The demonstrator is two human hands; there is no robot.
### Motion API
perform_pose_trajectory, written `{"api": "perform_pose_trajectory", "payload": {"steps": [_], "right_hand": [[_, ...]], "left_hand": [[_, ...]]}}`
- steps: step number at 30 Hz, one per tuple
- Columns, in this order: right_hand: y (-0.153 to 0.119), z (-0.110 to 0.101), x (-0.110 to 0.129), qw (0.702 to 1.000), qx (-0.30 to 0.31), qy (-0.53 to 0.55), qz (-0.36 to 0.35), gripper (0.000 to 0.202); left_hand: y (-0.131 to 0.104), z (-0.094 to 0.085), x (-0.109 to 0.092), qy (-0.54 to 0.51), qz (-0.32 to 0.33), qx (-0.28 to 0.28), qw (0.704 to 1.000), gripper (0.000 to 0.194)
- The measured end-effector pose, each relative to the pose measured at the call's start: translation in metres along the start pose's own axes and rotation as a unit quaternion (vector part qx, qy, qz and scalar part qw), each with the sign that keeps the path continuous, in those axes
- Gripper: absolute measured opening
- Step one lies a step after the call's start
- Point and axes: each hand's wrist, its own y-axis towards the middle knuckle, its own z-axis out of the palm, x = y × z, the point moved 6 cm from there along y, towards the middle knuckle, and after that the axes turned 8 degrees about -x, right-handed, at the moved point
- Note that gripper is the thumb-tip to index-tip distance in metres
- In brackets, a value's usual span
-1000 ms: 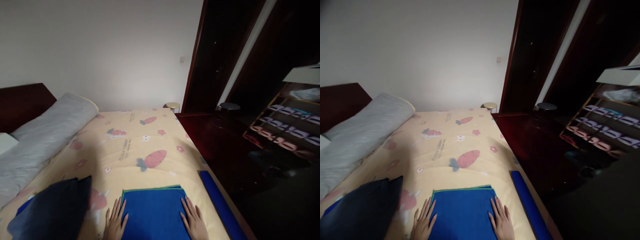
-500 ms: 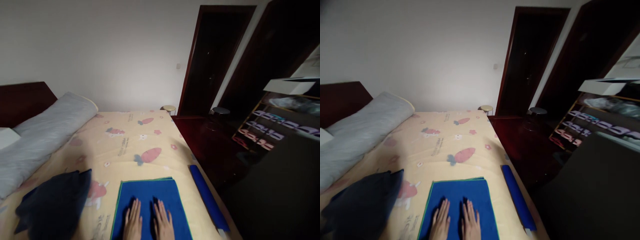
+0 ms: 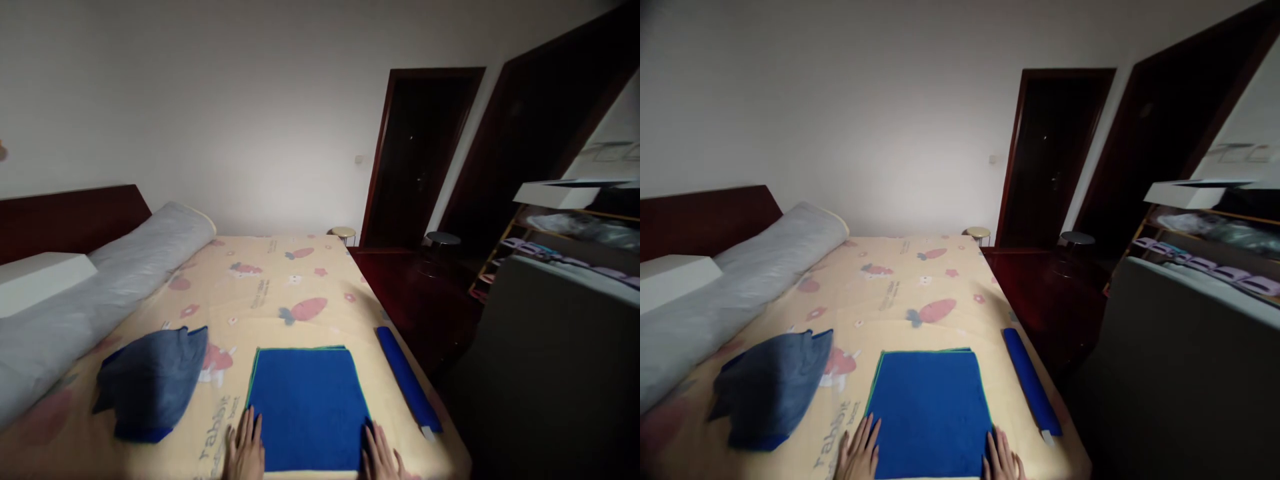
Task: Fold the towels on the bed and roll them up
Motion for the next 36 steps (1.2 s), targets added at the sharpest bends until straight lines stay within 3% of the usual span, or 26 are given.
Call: {"api": "perform_pose_trajectory", "payload": {"steps": [2,5,7,8,10,14,17,19,21,23,25,27,30,33,36], "right_hand": [[0.000,-0.005,0.042,1.000,-0.016,0.014,-0.013,0.051],[-0.001,-0.008,0.121,0.989,0.048,0.090,-0.105,0.050],[-0.004,-0.008,0.151,0.975,0.101,0.124,-0.154,0.049],[-0.006,-0.008,0.154,0.970,0.120,0.130,-0.166,0.049],[-0.010,-0.009,0.133,0.971,0.135,0.123,-0.157,0.049],[-0.021,-0.015,0.046,0.984,0.127,0.092,-0.078,0.049],[-0.025,-0.018,0.025,0.990,0.121,0.067,-0.028,0.052],[-0.021,-0.018,0.045,0.995,0.094,0.030,0.029,0.054],[-0.016,-0.015,0.089,0.996,0.074,0.017,0.054,0.059],[-0.012,-0.007,0.141,0.993,0.102,0.054,0.009,0.063],[-0.012,0.000,0.174,0.983,0.155,0.091,-0.039,0.065],[-0.015,0.002,0.178,0.973,0.187,0.110,-0.077,0.071],[-0.019,-0.004,0.144,0.959,0.200,0.147,-0.138,0.080],[-0.012,-0.009,0.077,0.974,0.166,0.144,-0.060,0.068],[-0.009,-0.012,0.020,0.985,0.114,0.123,0.032,0.057]], "left_hand": [[0.005,-0.016,-0.037,-0.008,-0.014,0.004,1.000,0.058],[0.006,-0.035,-0.101,-0.078,0.082,0.044,0.993,0.059],[-0.002,-0.038,-0.117,-0.104,0.105,0.083,0.986,0.057],[-0.007,-0.038,-0.113,-0.106,0.095,0.099,0.985,0.056],[-0.020,-0.034,-0.088,-0.096,0.053,0.117,0.987,0.054],[-0.037,-0.033,-0.026,-0.064,0.000,0.114,0.991,0.056],[-0.039,-0.034,-0.023,-0.032,-0.017,0.109,0.993,0.063],[-0.036,-0.033,-0.046,-0.015,-0.037,0.096,0.995,0.072],[-0.031,-0.028,-0.087,-0.038,-0.002,0.085,0.996,0.079],[-0.027,-0.022,-0.126,-0.082,0.069,0.087,0.990,0.079],[-0.025,-0.018,-0.143,-0.109,0.107,0.110,0.982,0.078],[-0.026,-0.017,-0.130,-0.110,0.102,0.144,0.978,0.081],[-0.032,-0.027,-0.074,-0.072,0.038,0.142,0.986,0.084],[-0.043,-0.039,-0.017,-0.018,-0.042,0.086,0.995,0.072],[-0.052,-0.041,0.005,0.004,-0.059,0.050,0.997,0.066]]}}
